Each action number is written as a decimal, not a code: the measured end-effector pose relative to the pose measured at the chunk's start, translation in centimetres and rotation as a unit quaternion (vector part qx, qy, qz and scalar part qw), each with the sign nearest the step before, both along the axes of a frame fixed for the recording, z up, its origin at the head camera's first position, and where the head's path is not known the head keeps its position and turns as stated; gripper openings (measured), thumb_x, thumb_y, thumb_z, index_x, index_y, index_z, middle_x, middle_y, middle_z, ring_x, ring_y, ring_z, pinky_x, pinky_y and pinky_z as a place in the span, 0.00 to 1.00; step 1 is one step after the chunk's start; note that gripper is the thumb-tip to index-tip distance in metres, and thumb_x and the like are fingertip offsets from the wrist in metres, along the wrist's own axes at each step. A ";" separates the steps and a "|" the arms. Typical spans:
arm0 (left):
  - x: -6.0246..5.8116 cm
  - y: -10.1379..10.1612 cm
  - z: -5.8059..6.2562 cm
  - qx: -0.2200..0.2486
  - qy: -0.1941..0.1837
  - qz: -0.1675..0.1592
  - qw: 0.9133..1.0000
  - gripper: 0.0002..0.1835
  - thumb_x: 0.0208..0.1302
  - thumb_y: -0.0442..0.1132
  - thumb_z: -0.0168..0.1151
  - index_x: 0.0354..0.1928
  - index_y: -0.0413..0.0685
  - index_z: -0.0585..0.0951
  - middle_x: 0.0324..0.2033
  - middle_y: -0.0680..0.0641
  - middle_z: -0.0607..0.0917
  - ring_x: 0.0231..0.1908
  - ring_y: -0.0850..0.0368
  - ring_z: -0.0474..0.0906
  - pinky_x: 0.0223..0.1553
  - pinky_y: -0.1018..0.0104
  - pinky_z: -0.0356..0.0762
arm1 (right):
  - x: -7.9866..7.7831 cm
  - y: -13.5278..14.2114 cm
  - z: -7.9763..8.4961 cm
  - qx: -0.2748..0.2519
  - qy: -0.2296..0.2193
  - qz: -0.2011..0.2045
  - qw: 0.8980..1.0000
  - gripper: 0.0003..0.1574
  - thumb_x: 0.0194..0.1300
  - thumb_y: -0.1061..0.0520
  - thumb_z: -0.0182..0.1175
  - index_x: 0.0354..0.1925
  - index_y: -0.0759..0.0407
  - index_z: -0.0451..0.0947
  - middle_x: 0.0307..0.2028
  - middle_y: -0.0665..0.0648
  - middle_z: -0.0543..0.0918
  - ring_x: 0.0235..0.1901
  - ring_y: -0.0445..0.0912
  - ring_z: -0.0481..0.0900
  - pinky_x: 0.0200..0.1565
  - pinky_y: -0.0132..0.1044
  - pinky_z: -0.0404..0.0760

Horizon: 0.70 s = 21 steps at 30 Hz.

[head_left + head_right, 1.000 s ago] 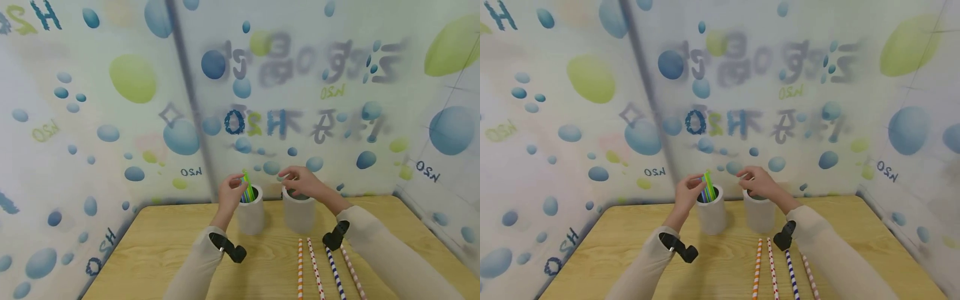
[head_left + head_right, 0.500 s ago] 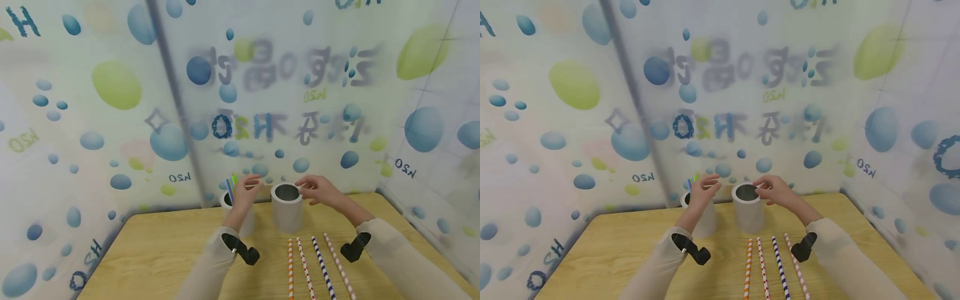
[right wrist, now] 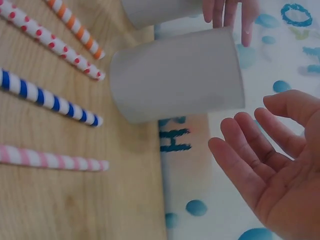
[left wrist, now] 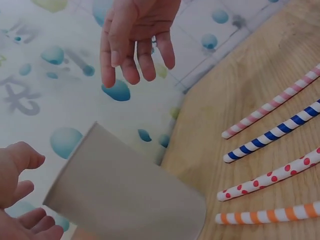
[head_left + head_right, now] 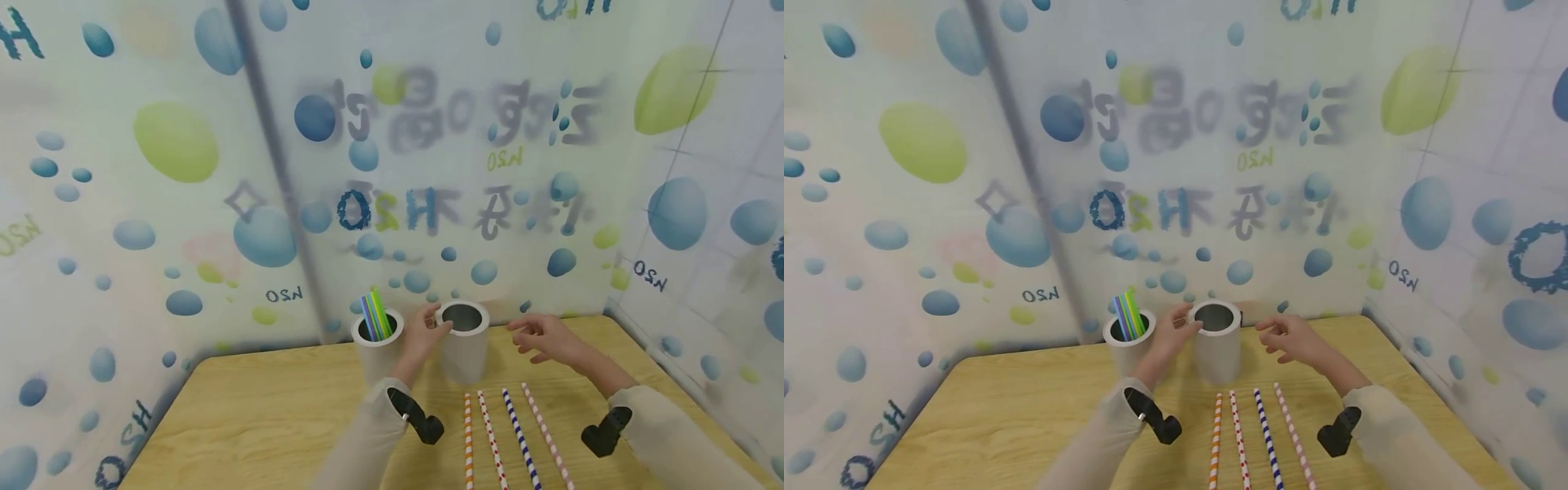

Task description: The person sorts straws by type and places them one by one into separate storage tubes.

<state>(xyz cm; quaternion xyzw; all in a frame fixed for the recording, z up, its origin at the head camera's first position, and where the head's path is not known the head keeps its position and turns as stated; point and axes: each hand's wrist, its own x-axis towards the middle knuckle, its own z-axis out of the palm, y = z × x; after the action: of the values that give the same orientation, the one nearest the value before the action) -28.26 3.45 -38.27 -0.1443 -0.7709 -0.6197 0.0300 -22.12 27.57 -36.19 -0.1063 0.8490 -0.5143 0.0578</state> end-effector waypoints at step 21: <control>-0.6 2.0 -2.6 0.066 -0.021 0.077 0.995 0.23 0.50 0.30 0.65 0.52 0.37 0.76 0.49 0.39 0.76 0.48 0.40 0.72 0.50 0.56 0.73 | 2.6 3.9 -9.3 -0.040 -0.119 -0.027 0.992 0.28 0.62 0.59 0.56 0.53 0.79 0.64 0.30 0.57 0.76 0.26 0.47 0.74 0.25 0.41 0.79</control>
<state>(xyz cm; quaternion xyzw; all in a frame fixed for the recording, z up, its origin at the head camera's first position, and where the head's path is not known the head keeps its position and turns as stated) -28.85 5.41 -40.85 -0.0688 -0.7378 -0.6678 0.0710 -19.50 31.45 -45.51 -0.0237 0.8175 -0.5580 0.1402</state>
